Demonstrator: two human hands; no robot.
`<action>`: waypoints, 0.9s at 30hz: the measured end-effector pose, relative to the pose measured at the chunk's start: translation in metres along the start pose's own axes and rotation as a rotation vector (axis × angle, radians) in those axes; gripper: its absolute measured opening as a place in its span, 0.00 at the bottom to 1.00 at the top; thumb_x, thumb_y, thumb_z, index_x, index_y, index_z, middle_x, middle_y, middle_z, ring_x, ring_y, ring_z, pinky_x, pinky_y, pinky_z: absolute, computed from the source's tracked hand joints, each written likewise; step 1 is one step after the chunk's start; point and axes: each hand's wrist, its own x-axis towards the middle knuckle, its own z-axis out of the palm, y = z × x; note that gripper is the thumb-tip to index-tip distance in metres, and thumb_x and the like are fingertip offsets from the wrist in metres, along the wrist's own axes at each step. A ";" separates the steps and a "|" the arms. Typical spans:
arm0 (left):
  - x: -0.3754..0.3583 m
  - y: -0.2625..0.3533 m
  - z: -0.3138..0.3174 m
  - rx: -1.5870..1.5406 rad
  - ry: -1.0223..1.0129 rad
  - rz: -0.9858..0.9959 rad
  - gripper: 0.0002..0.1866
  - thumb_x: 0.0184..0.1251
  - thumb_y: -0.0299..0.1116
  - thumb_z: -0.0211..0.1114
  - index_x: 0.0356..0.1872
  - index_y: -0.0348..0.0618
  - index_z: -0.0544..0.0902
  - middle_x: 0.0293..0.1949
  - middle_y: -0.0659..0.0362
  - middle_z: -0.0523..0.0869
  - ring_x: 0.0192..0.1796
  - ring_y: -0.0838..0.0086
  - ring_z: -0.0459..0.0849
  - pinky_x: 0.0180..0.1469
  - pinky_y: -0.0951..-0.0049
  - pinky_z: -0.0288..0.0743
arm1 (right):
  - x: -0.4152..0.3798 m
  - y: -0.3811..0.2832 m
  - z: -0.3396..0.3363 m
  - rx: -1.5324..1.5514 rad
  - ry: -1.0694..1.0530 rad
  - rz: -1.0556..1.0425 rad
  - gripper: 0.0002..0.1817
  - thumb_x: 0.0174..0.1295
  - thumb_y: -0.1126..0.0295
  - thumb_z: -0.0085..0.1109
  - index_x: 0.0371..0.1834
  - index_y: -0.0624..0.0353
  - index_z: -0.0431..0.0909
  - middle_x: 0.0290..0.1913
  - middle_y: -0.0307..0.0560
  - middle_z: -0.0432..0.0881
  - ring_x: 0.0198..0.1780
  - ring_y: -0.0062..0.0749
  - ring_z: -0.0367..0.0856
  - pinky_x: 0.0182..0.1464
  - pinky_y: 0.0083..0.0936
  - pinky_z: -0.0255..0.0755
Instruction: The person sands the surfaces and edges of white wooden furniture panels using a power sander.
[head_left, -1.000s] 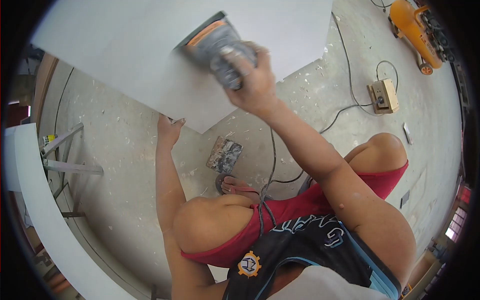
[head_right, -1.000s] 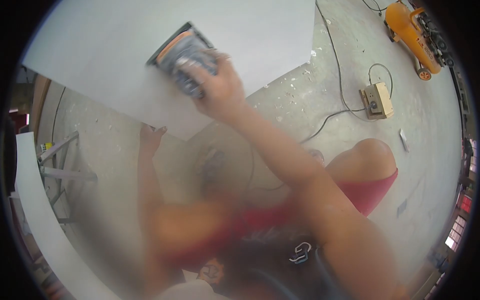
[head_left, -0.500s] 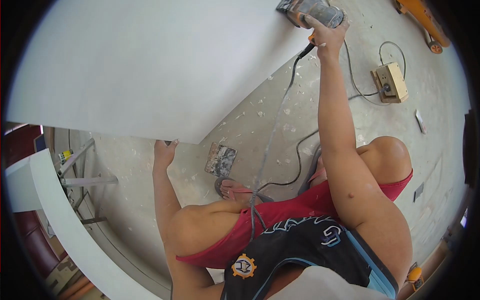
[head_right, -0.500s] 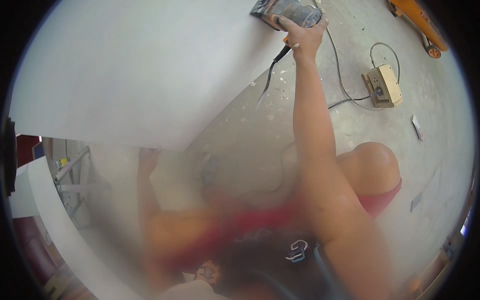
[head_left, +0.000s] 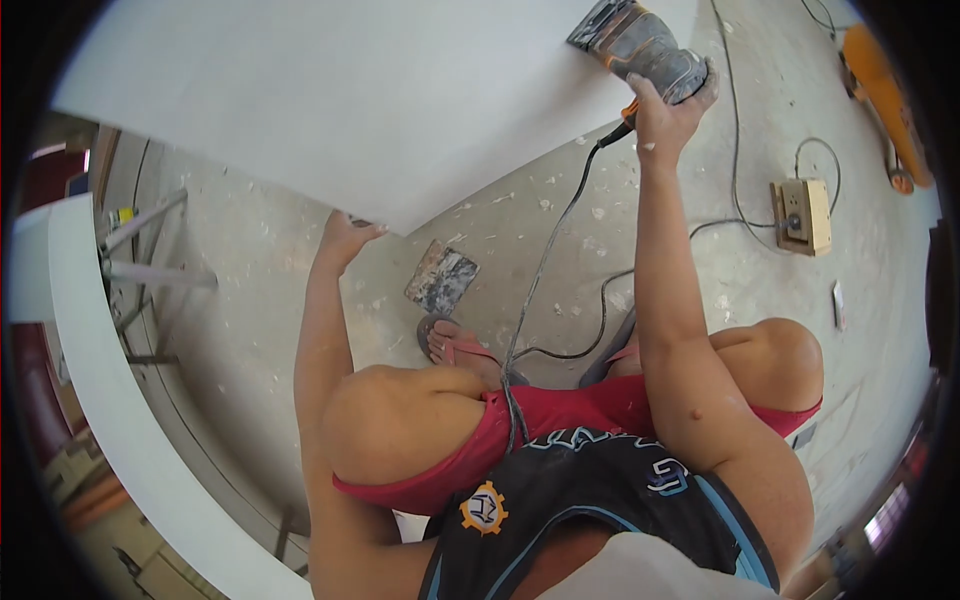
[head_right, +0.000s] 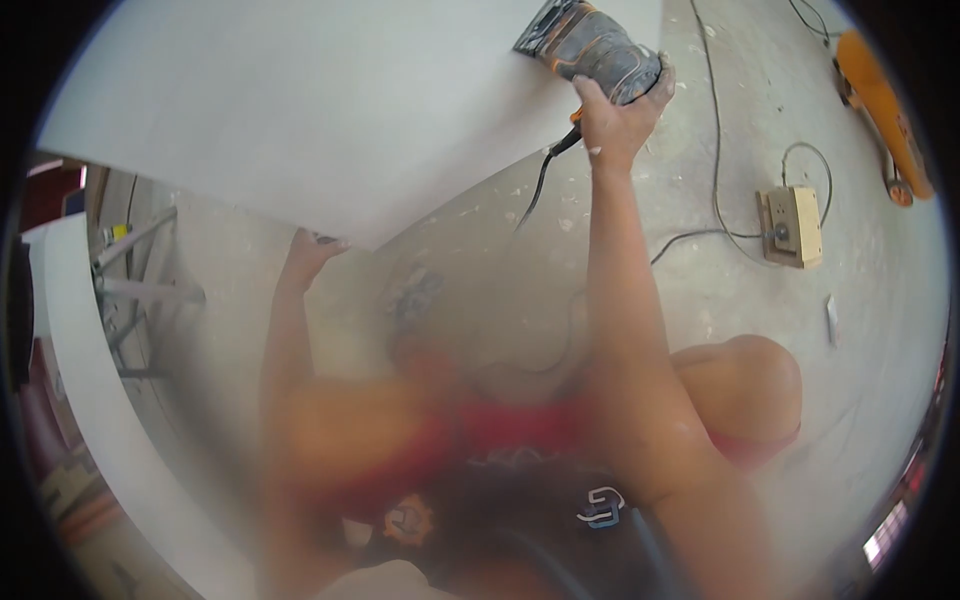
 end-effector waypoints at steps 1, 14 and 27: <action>0.000 -0.001 0.000 -0.017 0.020 -0.010 0.34 0.49 0.22 0.74 0.60 0.31 0.71 0.54 0.48 0.81 0.51 0.64 0.83 0.55 0.66 0.78 | -0.013 -0.003 0.008 0.023 -0.027 -0.065 0.52 0.38 0.67 0.74 0.69 0.70 0.55 0.59 0.58 0.68 0.60 0.45 0.71 0.64 0.34 0.67; 0.011 -0.040 -0.011 -0.145 -0.080 0.005 0.40 0.45 0.15 0.69 0.67 0.37 0.68 0.62 0.53 0.77 0.59 0.65 0.79 0.56 0.67 0.77 | -0.148 -0.100 0.089 -0.080 -0.329 -0.818 0.44 0.44 0.72 0.71 0.68 0.69 0.61 0.54 0.63 0.67 0.55 0.52 0.68 0.58 0.41 0.65; 0.035 -0.079 -0.014 0.146 -0.042 0.341 0.33 0.48 0.18 0.63 0.62 0.38 0.73 0.54 0.52 0.84 0.59 0.58 0.82 0.52 0.64 0.76 | -0.266 -0.103 0.122 0.005 -0.730 -0.802 0.38 0.40 0.76 0.73 0.59 0.34 0.78 0.59 0.64 0.73 0.56 0.59 0.73 0.56 0.44 0.70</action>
